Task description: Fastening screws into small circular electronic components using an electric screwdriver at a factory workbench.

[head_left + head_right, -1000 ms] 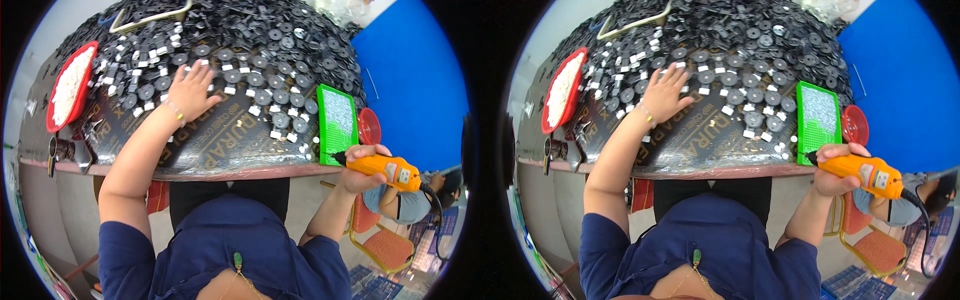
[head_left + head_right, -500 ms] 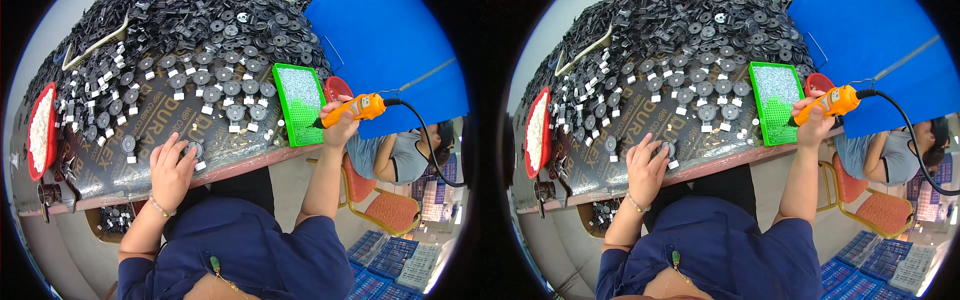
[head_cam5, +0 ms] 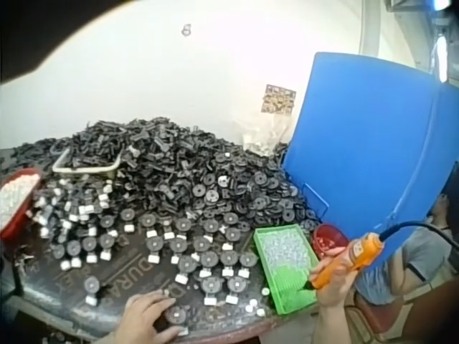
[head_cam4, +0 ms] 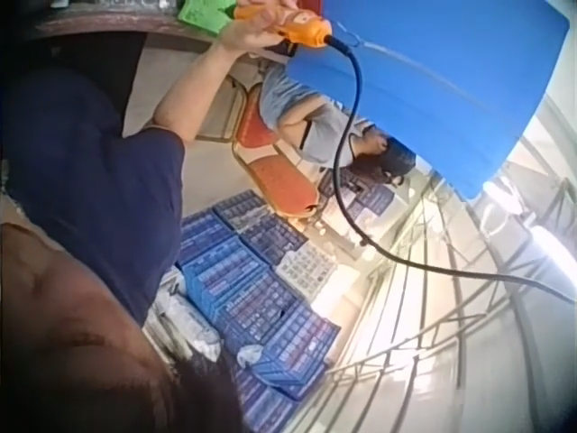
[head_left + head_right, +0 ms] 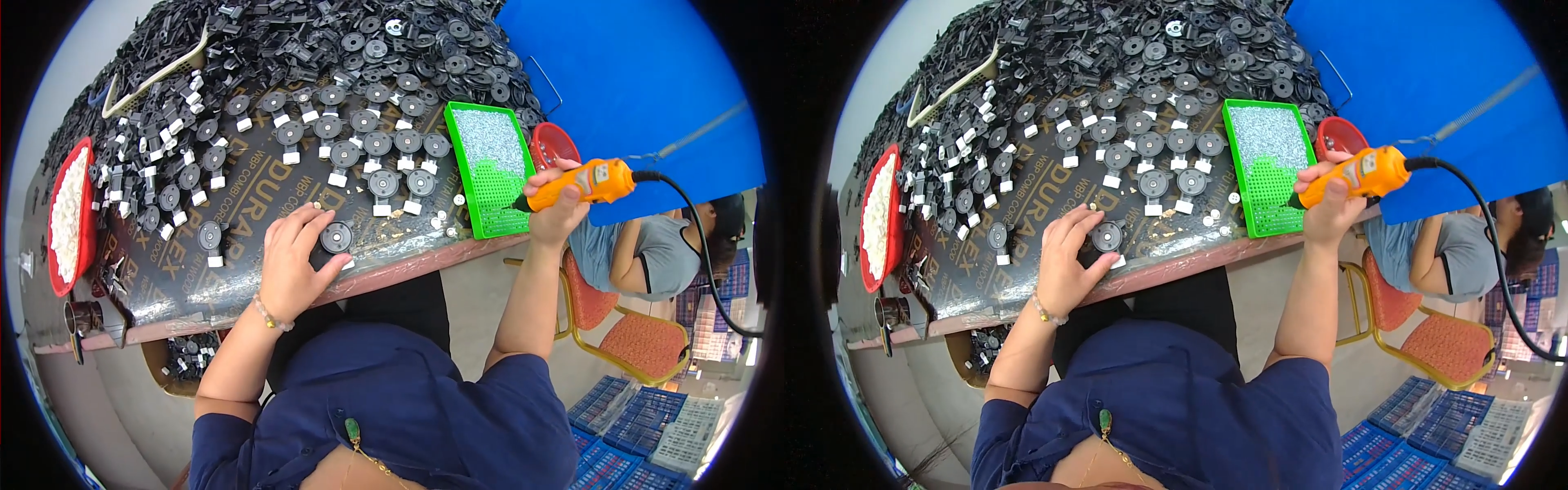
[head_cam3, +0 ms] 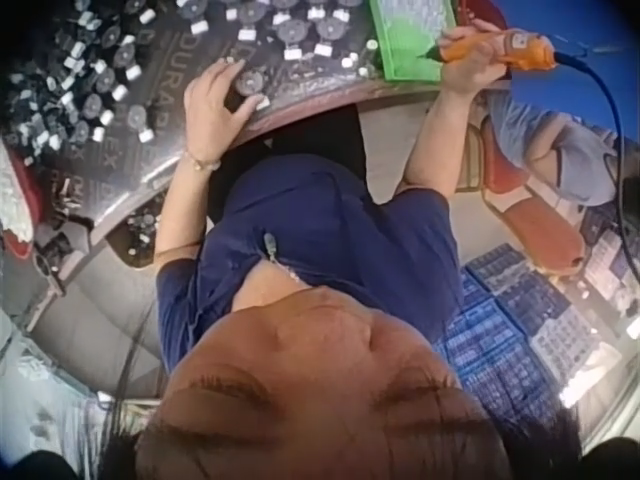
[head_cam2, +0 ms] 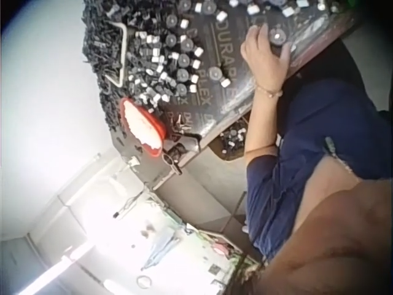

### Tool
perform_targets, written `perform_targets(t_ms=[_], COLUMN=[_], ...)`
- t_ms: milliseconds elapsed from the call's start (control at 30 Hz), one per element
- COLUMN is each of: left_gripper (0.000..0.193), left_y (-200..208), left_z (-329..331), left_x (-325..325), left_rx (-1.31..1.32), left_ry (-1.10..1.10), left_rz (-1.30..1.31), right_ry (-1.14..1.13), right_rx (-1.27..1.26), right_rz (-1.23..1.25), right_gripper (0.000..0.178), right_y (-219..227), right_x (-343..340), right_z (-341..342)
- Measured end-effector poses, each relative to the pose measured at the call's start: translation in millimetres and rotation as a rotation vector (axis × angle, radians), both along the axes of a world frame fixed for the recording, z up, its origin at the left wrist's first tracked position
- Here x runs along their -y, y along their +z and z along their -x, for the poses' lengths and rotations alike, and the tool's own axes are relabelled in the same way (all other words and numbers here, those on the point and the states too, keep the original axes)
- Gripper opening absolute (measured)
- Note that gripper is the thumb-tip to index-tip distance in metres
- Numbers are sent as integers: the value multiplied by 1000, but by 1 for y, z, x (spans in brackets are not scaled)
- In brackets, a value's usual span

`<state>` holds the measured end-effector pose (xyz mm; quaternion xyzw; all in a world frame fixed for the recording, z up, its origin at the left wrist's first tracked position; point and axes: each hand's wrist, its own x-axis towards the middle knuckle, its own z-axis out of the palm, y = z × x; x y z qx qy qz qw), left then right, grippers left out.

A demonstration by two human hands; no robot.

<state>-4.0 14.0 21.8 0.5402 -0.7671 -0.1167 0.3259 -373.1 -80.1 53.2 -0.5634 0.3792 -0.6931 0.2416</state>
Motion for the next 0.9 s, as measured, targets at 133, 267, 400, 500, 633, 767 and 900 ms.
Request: perform_targets(t_ms=[133,267,400,500,633,767,900], left_gripper=[54,48,48,48,52,51,51], left_y=[-15,-17,-20,-23,-21,-24,-25], left_z=[-6,-5,-8,-10,-10,-10,-11], left_x=[2,5,5,4,4,4,4], left_rx=[-53,-89,-98,-100,-97,-106,-96], left_ry=[4,-8,-4,0,-9,-11,-3], left_rz=[-29,-43,-59,-66,-75,-57,-64], right_ry=[-12,173,550,654,721,757,744], right_rx=[0,59,154,161,142,133,126], right_rz=[83,211,166,45,-76,-101,-115], right_gripper=[72,81,86,85,83,81,80], right_y=[16,32,20,9,4,2,-1], right_x=[-11,-28,-33,-31,-26,-22,-21], right_z=[-7,-42,-116,-159,-185,-195,-197])
